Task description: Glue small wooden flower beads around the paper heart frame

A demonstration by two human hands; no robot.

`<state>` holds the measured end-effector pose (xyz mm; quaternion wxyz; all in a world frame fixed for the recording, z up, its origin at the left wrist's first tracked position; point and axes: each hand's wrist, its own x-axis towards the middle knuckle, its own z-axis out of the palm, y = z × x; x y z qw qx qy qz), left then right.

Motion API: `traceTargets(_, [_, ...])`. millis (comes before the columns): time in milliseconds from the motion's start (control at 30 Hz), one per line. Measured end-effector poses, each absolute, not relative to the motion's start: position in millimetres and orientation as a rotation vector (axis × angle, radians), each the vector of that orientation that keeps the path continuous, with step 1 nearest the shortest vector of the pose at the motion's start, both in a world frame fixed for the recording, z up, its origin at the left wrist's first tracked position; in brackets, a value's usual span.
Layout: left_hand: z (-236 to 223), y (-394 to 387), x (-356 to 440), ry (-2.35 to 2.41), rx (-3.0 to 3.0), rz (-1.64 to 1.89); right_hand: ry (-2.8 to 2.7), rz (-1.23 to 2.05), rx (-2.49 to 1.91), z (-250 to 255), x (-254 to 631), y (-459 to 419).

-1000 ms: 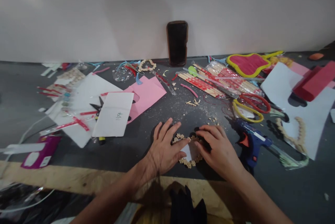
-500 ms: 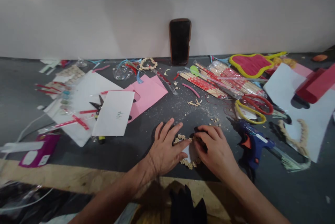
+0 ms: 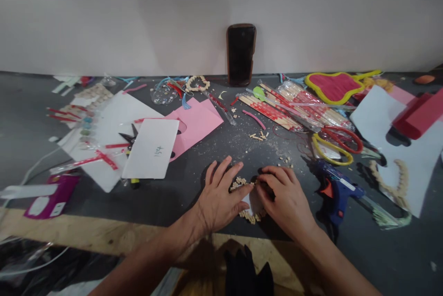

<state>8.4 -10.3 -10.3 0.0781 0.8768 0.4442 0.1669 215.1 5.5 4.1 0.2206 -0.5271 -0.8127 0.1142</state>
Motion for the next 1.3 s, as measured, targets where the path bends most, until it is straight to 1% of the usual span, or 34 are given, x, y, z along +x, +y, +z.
traceTargets(233, [-10,-9,9,1.324,2.614,0.524,-2.155,0.411,-1.445,14,240,5])
traceTargets(367, [-9,-10,9,1.313,2.620,0.525,-2.184,0.430,-1.433,12,248,2])
traceTargets(567, [-11,-10,10,1.324,2.610,0.570,-2.211,0.345,-1.450,5,241,1])
traceTargets(1300, [-10,-9,9,1.325,2.633,0.553,-2.270,0.373,-1.417,3,229,0])
